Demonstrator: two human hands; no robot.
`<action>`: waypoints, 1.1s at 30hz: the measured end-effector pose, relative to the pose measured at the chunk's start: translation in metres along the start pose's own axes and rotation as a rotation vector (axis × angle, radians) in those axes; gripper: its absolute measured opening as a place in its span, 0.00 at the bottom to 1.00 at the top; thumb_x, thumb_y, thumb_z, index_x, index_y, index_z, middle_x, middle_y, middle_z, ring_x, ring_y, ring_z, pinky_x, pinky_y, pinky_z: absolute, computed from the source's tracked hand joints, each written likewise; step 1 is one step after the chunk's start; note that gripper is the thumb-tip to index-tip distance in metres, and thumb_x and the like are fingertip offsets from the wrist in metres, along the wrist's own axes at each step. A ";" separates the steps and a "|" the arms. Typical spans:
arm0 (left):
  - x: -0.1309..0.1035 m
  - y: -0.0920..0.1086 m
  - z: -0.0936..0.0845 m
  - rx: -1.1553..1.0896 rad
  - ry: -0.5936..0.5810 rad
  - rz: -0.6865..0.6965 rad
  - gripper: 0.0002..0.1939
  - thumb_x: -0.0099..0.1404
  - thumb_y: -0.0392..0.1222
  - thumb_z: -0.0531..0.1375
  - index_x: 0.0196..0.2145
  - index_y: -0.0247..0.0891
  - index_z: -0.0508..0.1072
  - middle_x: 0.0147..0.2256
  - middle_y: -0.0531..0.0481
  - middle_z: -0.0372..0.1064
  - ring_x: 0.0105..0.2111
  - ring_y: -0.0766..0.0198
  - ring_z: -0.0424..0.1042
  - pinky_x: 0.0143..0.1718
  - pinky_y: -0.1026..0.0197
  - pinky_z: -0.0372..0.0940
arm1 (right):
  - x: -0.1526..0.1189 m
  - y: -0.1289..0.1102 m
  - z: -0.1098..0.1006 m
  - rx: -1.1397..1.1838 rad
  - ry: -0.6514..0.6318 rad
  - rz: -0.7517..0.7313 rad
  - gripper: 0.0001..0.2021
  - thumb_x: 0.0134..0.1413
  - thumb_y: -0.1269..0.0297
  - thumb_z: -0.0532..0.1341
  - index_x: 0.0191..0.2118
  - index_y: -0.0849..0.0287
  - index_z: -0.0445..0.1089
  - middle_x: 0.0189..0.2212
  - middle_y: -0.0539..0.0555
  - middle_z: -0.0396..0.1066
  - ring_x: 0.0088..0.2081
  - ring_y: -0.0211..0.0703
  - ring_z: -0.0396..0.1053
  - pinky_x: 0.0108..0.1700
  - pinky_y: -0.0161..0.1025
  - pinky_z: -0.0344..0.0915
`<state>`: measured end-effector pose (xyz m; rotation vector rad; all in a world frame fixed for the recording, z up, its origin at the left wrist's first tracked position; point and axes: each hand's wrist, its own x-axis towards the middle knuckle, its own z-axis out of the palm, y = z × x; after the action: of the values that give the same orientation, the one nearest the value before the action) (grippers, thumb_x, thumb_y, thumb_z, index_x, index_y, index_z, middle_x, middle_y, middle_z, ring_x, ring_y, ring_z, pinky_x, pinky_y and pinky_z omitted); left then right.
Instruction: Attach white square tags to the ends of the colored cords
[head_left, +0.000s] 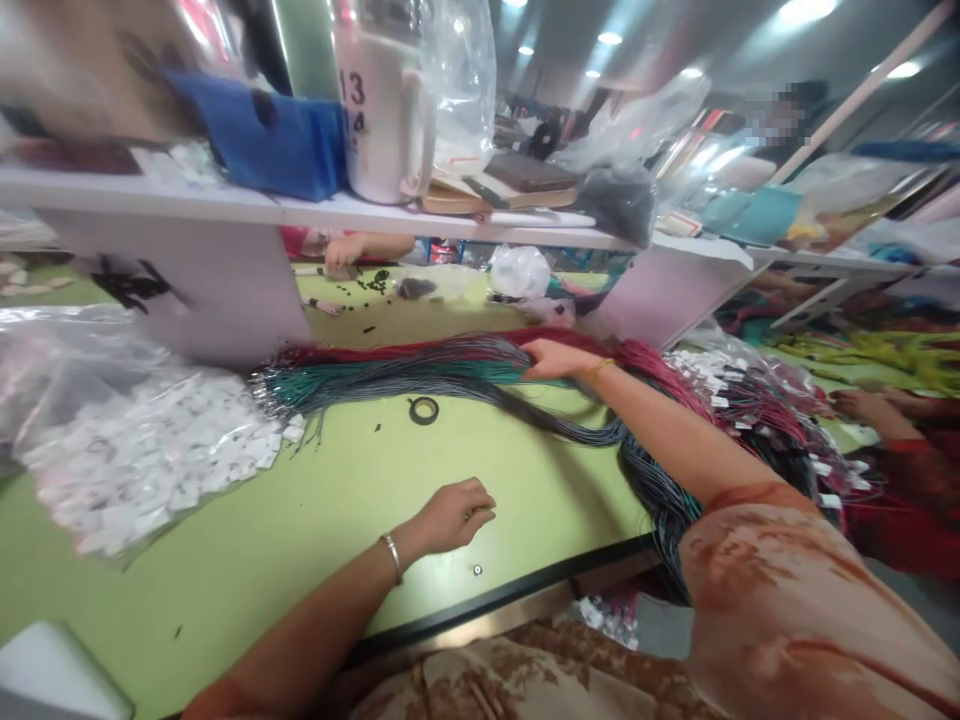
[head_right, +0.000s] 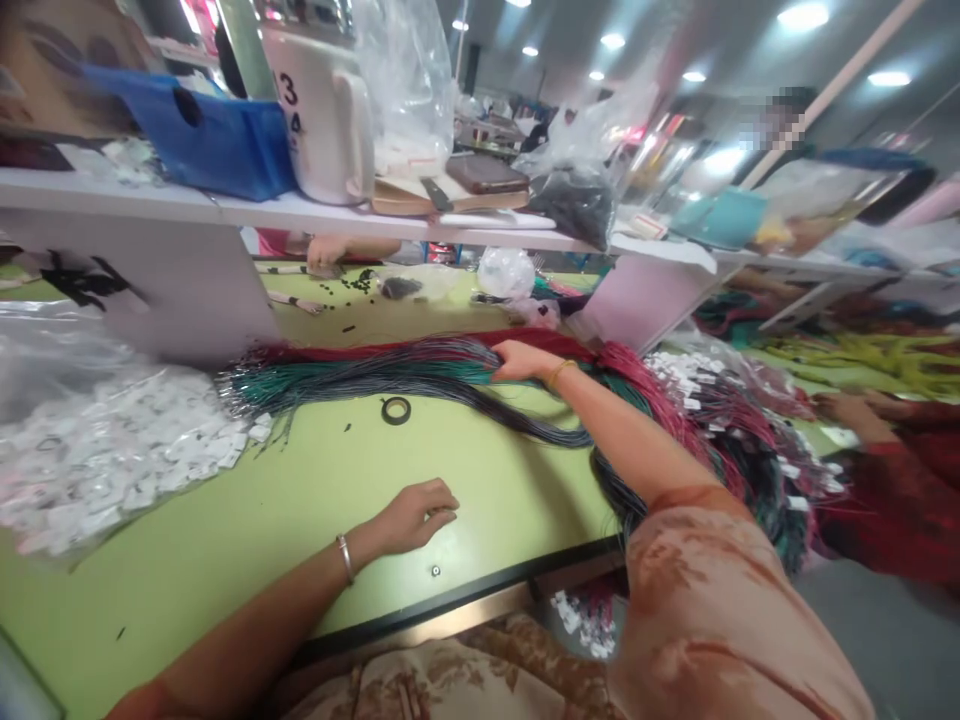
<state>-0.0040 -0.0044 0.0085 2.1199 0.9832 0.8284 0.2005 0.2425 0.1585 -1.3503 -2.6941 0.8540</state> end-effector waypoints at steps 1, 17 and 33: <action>-0.001 0.000 -0.001 0.002 0.004 0.007 0.14 0.69 0.43 0.51 0.40 0.37 0.75 0.35 0.45 0.70 0.35 0.62 0.69 0.39 0.60 0.65 | 0.005 -0.010 0.007 0.020 -0.002 -0.042 0.14 0.39 0.67 0.66 0.37 0.63 0.71 0.27 0.49 0.71 0.24 0.33 0.63 0.27 0.30 0.61; 0.069 0.007 -0.070 -1.510 0.669 -0.419 0.25 0.56 0.59 0.64 0.41 0.36 0.68 0.40 0.41 0.72 0.40 0.58 0.73 0.41 0.56 0.69 | -0.090 -0.053 0.078 0.166 -0.091 -0.355 0.35 0.47 0.59 0.65 0.62 0.58 0.57 0.53 0.60 0.67 0.44 0.47 0.69 0.45 0.41 0.64; 0.006 -0.022 -0.161 -1.419 1.107 -0.508 0.09 0.64 0.39 0.57 0.28 0.33 0.68 0.20 0.52 0.65 0.18 0.71 0.65 0.23 0.67 0.63 | -0.073 -0.075 0.149 -0.319 -0.107 -0.213 0.10 0.50 0.58 0.61 0.34 0.60 0.69 0.30 0.59 0.73 0.31 0.47 0.68 0.30 0.36 0.52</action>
<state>-0.1306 0.0582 0.0882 0.1152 0.8455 1.7104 0.1550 0.0827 0.0839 -1.0525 -3.0892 0.5077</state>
